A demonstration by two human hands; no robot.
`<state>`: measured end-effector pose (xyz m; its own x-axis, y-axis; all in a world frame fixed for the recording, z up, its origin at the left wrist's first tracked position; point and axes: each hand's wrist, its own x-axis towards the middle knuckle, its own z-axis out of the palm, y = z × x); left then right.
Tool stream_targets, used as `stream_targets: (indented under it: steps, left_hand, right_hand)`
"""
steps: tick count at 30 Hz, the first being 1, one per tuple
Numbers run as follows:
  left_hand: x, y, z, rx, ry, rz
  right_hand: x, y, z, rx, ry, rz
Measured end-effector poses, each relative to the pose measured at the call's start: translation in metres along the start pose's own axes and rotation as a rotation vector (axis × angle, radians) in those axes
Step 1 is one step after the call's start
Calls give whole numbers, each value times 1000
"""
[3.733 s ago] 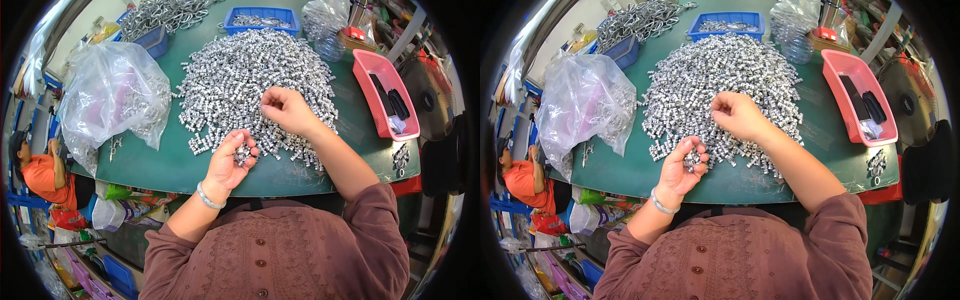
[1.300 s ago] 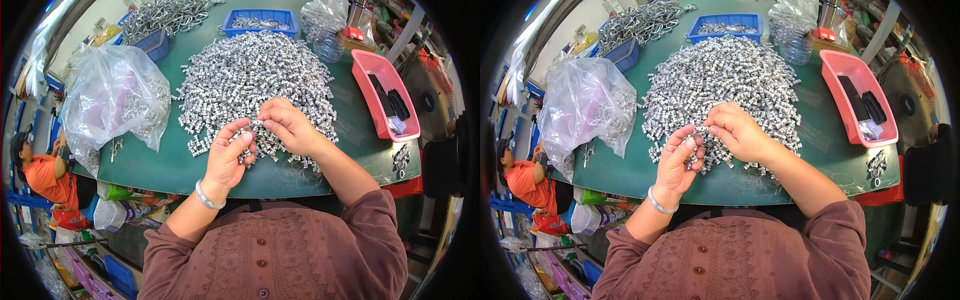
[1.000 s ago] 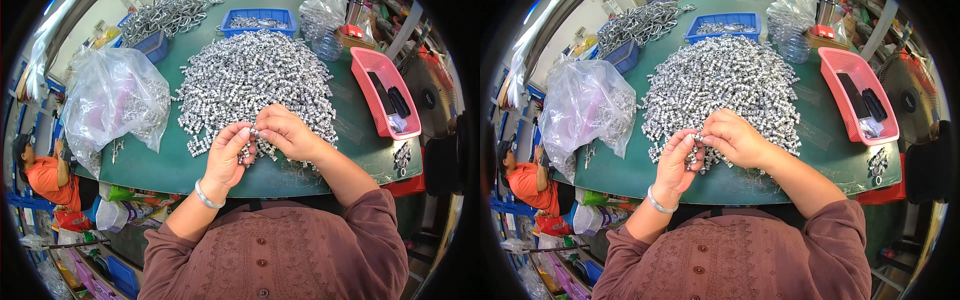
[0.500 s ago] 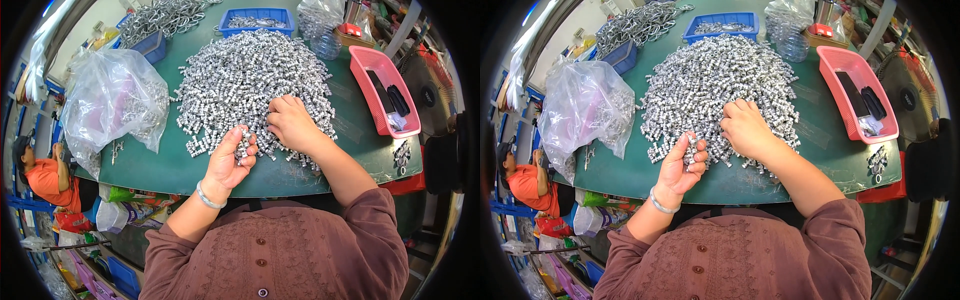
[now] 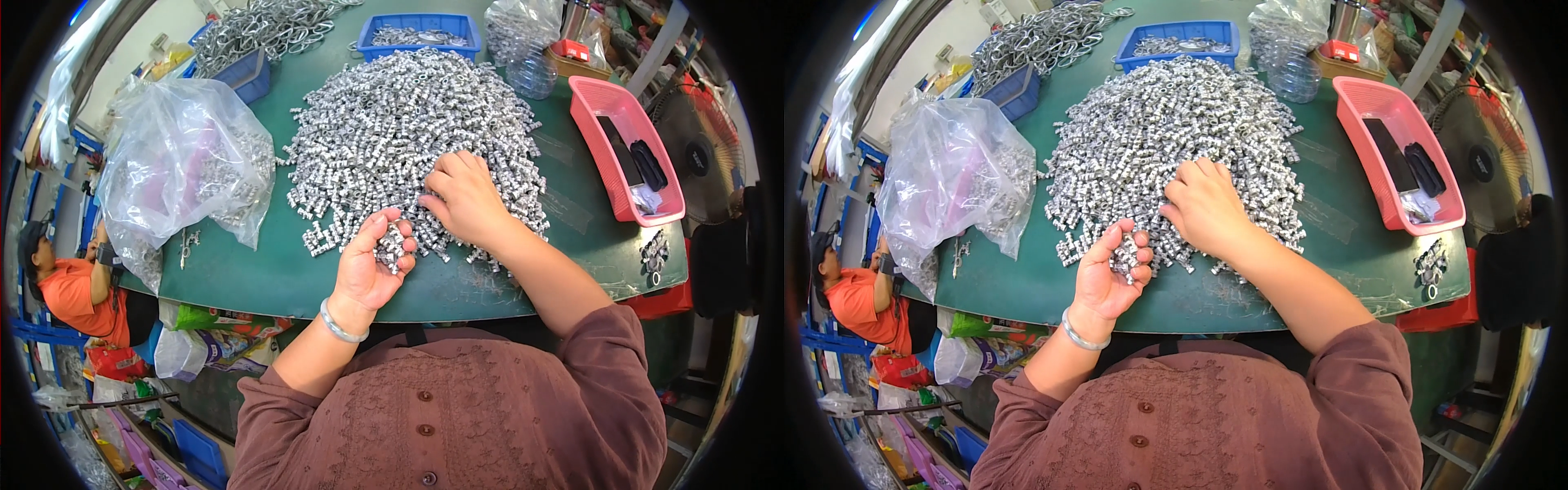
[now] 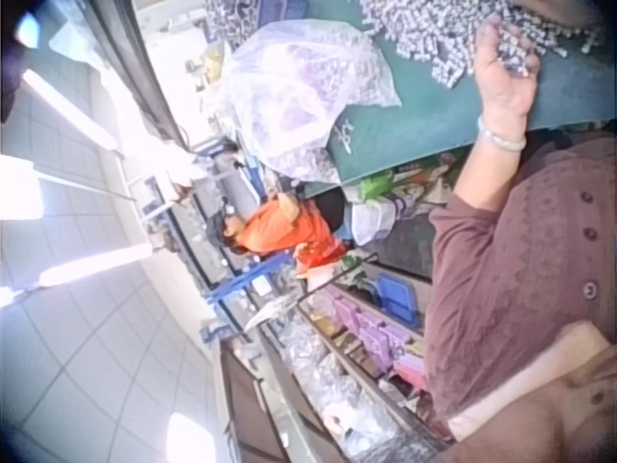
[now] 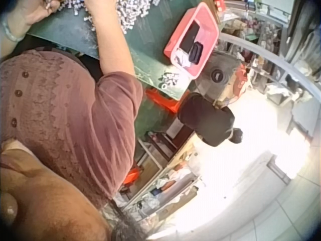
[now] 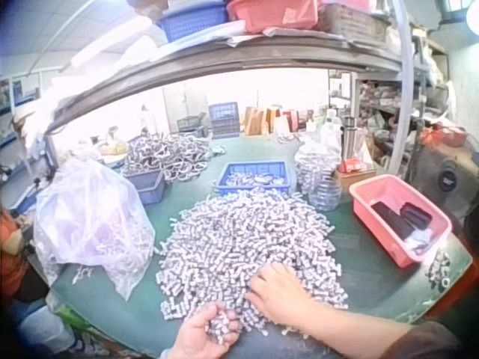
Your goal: The person sorts through a large pile of small silver-colored metal components on a green work surface, picking them up one by one or in small handfuls and placing them into different areas of the workspace or into a pink tray.
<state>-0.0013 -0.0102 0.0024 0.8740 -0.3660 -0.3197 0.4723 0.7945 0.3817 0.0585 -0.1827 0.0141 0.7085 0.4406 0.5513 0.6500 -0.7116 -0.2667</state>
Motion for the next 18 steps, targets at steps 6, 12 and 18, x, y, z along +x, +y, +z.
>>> stream_targets:
  steps: [6, 12, 18]
  left_hand:
    - [2, -3, 1, 54, -7, 30]
    - [1, -1, 1, 72, 1, 24]
    - [-6, 2, 9, 137, 45, 60]
  right_hand:
    - [10, 1, 20, -57, 94, 70]
    - [8, 6, 17, 153, 145, 57]
    - [1, -10, -5, 381, 224, -215]
